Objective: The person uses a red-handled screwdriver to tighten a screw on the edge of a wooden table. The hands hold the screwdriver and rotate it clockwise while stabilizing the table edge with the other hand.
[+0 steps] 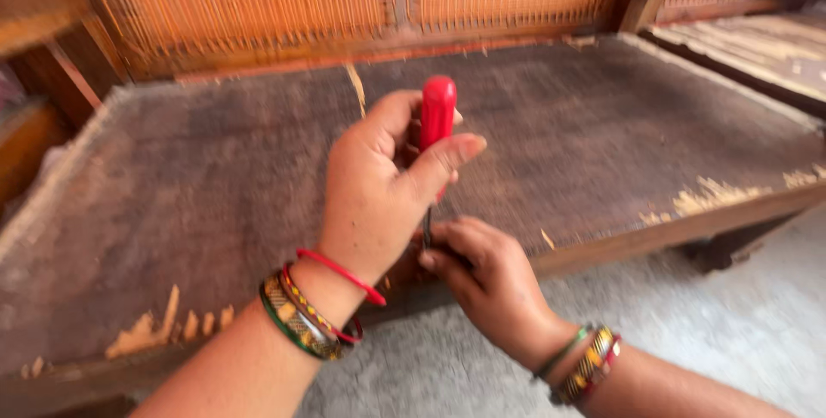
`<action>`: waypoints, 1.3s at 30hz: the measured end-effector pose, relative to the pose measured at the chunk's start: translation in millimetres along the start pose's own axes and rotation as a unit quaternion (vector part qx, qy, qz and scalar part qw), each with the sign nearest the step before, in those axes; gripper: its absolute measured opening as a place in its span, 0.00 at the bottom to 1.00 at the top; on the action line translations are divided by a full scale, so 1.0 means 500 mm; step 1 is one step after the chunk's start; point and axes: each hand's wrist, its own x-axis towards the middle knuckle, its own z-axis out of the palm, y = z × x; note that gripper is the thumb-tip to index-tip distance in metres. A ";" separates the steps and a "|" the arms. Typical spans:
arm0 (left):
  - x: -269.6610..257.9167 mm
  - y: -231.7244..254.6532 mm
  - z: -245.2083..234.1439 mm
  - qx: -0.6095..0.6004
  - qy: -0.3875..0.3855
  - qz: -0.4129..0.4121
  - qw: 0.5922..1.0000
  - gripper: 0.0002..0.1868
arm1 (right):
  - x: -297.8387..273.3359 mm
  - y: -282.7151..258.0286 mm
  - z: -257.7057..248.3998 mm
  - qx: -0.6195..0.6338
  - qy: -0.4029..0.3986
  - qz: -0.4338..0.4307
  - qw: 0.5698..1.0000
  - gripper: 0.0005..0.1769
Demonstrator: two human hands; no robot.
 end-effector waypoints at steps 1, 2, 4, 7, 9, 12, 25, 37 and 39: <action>-0.011 -0.004 0.002 0.021 0.000 -0.007 1.000 0.14 | -0.007 0.006 -0.005 0.006 -0.029 0.019 0.999 0.06; -0.011 -0.005 0.002 0.046 -0.002 -0.001 0.999 0.14 | 0.002 0.015 -0.013 0.011 -0.052 0.027 0.998 0.05; -0.020 0.003 0.005 0.035 -0.019 -0.004 0.999 0.14 | 0.013 0.025 -0.039 0.013 -0.082 0.041 0.996 0.03; -0.025 0.018 0.029 0.028 -0.025 0.020 0.999 0.16 | 0.039 0.044 -0.120 -0.032 -0.067 0.015 0.997 0.11; -0.024 0.023 0.041 0.033 -0.004 0.024 0.999 0.17 | 0.056 0.067 -0.189 -0.091 -0.024 -0.044 0.995 0.21; -0.029 0.024 0.061 0.035 0.039 -0.009 0.999 0.17 | 0.064 0.115 -0.245 0.023 0.026 0.055 0.998 0.14; 0.010 -0.002 0.179 0.019 0.140 -0.064 0.988 0.16 | 0.021 0.123 -0.259 -0.081 -0.133 0.158 0.975 0.18; -0.002 -0.024 0.188 0.075 0.107 -0.017 0.991 0.16 | 0.016 0.100 -0.249 -0.119 -0.115 0.149 0.975 0.21; -0.006 -0.025 0.188 0.082 0.099 -0.004 0.992 0.16 | 0.013 0.095 -0.249 -0.111 -0.106 0.136 0.979 0.22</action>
